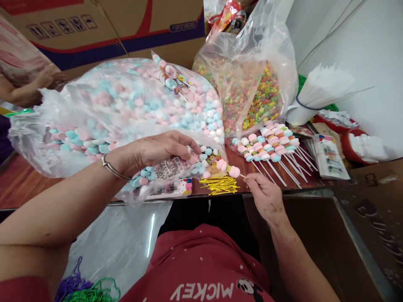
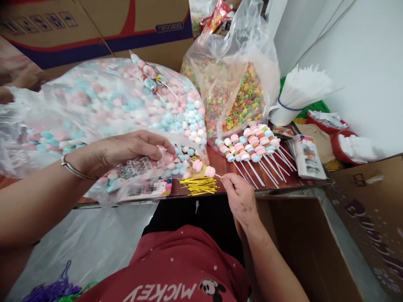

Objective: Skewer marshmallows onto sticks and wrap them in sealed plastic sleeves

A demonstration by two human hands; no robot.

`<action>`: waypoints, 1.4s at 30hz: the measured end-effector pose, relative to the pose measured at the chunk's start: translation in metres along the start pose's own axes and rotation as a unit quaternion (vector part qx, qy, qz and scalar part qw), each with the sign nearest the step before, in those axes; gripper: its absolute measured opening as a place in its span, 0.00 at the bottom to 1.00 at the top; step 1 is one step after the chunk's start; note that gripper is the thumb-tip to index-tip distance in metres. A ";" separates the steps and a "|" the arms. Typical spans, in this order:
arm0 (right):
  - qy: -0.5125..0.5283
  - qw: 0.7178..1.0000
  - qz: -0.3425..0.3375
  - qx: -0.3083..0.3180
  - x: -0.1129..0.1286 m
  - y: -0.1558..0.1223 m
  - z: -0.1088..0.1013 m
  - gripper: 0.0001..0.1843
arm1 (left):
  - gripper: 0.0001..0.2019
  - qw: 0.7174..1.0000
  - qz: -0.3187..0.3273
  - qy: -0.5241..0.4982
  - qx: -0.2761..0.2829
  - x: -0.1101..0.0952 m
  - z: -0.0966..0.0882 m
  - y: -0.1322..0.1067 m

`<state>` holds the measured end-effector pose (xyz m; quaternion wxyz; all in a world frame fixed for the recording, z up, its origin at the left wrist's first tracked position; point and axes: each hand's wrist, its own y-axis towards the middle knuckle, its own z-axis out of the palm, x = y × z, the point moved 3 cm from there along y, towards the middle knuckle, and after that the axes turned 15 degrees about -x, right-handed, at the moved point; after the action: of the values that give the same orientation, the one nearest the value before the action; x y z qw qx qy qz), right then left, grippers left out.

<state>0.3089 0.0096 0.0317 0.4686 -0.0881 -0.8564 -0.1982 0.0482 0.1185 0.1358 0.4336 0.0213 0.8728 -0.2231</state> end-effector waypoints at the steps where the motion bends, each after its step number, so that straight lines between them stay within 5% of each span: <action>1: -0.006 1.000 -0.001 0.001 0.000 0.001 0.000 0.16 | 0.13 1.000 0.003 0.011 0.006 0.002 0.001 0.003; 5: -0.025 1.000 -0.006 0.005 -0.001 0.002 0.002 0.17 | 0.17 1.000 0.016 0.006 0.003 0.003 0.001 0.008; 11: -0.025 1.000 -0.017 -0.001 -0.001 0.003 0.003 0.16 | 0.09 0.997 0.059 0.049 0.006 -0.008 0.002 0.001; 18: -0.056 0.998 -0.032 -0.024 -0.004 0.007 0.001 0.17 | 0.11 0.988 0.119 0.096 0.006 0.012 0.008 0.010; 28: 0.043 0.998 0.033 0.012 0.004 0.002 0.003 0.15 | 0.23 0.996 0.060 0.045 -0.054 0.003 0.005 -0.001; 33: 0.159 0.983 0.091 0.032 0.010 -0.013 0.011 0.16 | 0.14 0.989 0.070 -0.051 -0.117 0.029 0.027 -0.020; 38: 0.285 0.942 0.157 0.087 0.033 -0.044 0.036 0.17 | 0.08 0.968 0.076 -0.166 -0.174 0.049 0.069 -0.061; 42: 0.341 0.916 0.176 0.116 0.049 -0.066 0.060 0.17 | 0.10 0.953 0.101 -0.249 -0.137 0.047 0.105 -0.076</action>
<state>0.2138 -0.0268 0.0271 0.7665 -0.1092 -0.6322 -0.0299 0.0793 -0.0002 0.0730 0.6563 -0.0064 0.7525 -0.0543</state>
